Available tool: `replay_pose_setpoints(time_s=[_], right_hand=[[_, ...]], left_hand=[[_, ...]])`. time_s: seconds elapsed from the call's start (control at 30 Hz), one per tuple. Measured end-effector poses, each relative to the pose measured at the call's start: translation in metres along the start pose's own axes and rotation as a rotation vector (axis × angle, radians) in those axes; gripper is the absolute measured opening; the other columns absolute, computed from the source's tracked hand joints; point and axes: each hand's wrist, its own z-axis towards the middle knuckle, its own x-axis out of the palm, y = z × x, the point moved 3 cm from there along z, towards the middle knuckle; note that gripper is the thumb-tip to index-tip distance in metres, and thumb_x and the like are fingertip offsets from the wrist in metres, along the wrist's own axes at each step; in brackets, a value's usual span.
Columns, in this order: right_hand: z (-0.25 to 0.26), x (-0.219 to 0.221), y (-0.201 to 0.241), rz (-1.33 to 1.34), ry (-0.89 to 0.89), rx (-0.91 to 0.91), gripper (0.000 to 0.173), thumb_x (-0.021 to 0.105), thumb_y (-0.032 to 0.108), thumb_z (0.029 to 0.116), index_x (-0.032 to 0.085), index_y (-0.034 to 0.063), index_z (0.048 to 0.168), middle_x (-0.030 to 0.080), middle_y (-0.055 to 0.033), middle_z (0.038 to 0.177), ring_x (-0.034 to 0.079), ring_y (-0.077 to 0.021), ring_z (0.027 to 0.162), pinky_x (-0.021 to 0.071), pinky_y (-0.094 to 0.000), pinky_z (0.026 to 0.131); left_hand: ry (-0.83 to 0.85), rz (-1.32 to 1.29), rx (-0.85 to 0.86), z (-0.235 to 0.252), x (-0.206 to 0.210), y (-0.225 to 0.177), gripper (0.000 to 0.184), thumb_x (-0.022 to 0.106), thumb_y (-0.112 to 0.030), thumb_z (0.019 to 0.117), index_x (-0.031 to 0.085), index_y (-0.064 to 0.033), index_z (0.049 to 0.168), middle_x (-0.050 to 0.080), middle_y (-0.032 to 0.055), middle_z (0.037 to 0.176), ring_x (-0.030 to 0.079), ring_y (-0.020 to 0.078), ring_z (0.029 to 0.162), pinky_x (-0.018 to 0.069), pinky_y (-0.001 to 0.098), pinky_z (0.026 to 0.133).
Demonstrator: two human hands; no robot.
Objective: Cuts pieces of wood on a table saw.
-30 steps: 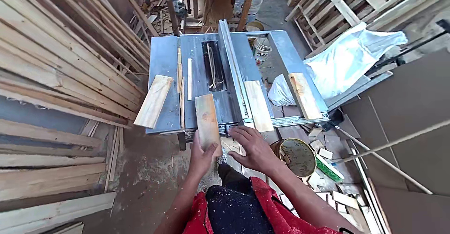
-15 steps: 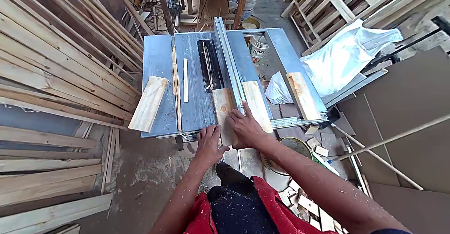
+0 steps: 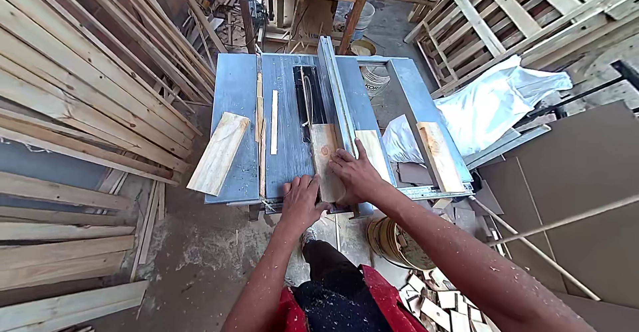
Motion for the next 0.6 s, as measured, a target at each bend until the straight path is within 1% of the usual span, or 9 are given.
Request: replay_pose_setpoints(time_s=[0.07, 0.1, 0.17, 0.2, 0.23, 0.33, 0.4, 0.5, 0.6], right_hand=[[0.004, -0.001, -0.004, 0.008, -0.014, 0.0, 0.119, 0.08, 0.08, 0.0484, 0.057, 0.013, 0.144, 0.056, -0.0072, 0.151, 0.037, -0.0309, 0.15, -0.0018, -0.0728, 0.12], [0.007, -0.001, -0.006, 0.011, -0.017, -0.001, 0.119, 0.079, 0.08, 0.0488, 0.057, 0.0131, 0.144, 0.055, -0.007, 0.151, 0.037, -0.031, 0.15, -0.002, -0.0728, 0.12], [0.013, -0.002, -0.011, 0.021, -0.013, 0.002, 0.12, 0.079, 0.082, 0.0487, 0.057, 0.0134, 0.145, 0.054, -0.0066, 0.153, 0.035, -0.031, 0.151, -0.0028, -0.0725, 0.121], [0.016, -0.003, -0.013, 0.026, -0.013, 0.004, 0.119, 0.079, 0.081, 0.0485, 0.057, 0.0136, 0.145, 0.054, -0.0064, 0.153, 0.034, -0.0309, 0.152, -0.0028, -0.0722, 0.121], [0.02, -0.003, -0.015, 0.024, -0.015, 0.006, 0.118, 0.079, 0.081, 0.0487, 0.058, 0.0137, 0.143, 0.055, -0.0059, 0.152, 0.035, -0.0307, 0.151, -0.0022, -0.0718, 0.121], [0.029, -0.007, -0.02, 0.013, -0.016, 0.001, 0.113, 0.079, 0.078, 0.0507, 0.061, 0.0131, 0.142, 0.056, -0.0073, 0.15, 0.034, -0.0327, 0.152, -0.0015, -0.0727, 0.12], [0.036, -0.007, -0.025, 0.024, 0.016, 0.004, 0.112, 0.08, 0.077, 0.0524, 0.06, 0.0143, 0.142, 0.054, -0.0072, 0.152, 0.03, -0.0331, 0.153, -0.0027, -0.073, 0.12], [0.046, -0.005, -0.033, 0.071, 0.06, 0.021, 0.111, 0.079, 0.076, 0.0554, 0.057, 0.0159, 0.146, 0.05, -0.0063, 0.156, 0.024, -0.0319, 0.156, -0.0053, -0.073, 0.12], [0.058, -0.001, -0.041, 0.149, 0.131, 0.034, 0.109, 0.079, 0.074, 0.0608, 0.053, 0.0142, 0.149, 0.044, -0.0083, 0.16, 0.018, -0.0322, 0.158, -0.0097, -0.0742, 0.118]], left_hand=[[-0.077, -0.123, -0.002, 0.0, -0.025, 0.02, 0.059, 0.068, -0.059, 0.0914, 0.065, -0.024, 0.139, 0.071, 0.0, 0.117, 0.065, 0.0209, 0.11, 0.0481, 0.0537, 0.1], [-0.124, -0.179, -0.022, 0.001, -0.043, 0.035, 0.052, 0.066, -0.054, 0.0955, 0.068, -0.021, 0.135, 0.073, 0.0015, 0.112, 0.068, 0.0212, 0.106, 0.0514, 0.0544, 0.098], [-0.207, -0.254, -0.102, 0.014, -0.085, 0.07, 0.041, 0.063, -0.039, 0.1012, 0.068, -0.0121, 0.132, 0.074, 0.0079, 0.106, 0.071, 0.0242, 0.097, 0.0584, 0.0525, 0.09], [-0.238, -0.263, -0.162, 0.026, -0.107, 0.088, 0.038, 0.06, -0.035, 0.1033, 0.067, -0.0097, 0.131, 0.073, 0.0106, 0.106, 0.072, 0.0257, 0.094, 0.0598, 0.0516, 0.086], [-0.267, -0.26, -0.217, 0.042, -0.128, 0.105, 0.036, 0.058, -0.032, 0.1047, 0.067, -0.0078, 0.13, 0.073, 0.0133, 0.106, 0.072, 0.0283, 0.094, 0.0589, 0.0538, 0.087], [-0.343, -0.221, -0.303, 0.113, -0.178, 0.144, 0.032, 0.057, -0.03, 0.1048, 0.07, -0.0048, 0.12, 0.073, 0.0176, 0.106, 0.071, 0.0354, 0.1, 0.0535, 0.0629, 0.092], [-0.32, -0.201, -0.321, 0.172, -0.199, 0.156, 0.031, 0.059, -0.029, 0.1033, 0.07, -0.0044, 0.117, 0.072, 0.0191, 0.105, 0.069, 0.0378, 0.102, 0.0512, 0.0651, 0.093], [-0.242, -0.192, -0.342, 0.261, -0.208, 0.16, 0.029, 0.061, -0.031, 0.0997, 0.073, -0.0069, 0.111, 0.072, 0.0199, 0.108, 0.067, 0.0412, 0.107, 0.05, 0.0683, 0.092], [-0.143, -0.181, -0.352, 0.34, -0.199, 0.156, 0.034, 0.063, -0.038, 0.0975, 0.073, -0.0067, 0.108, 0.071, 0.0229, 0.11, 0.066, 0.0447, 0.109, 0.0488, 0.0726, 0.09]])
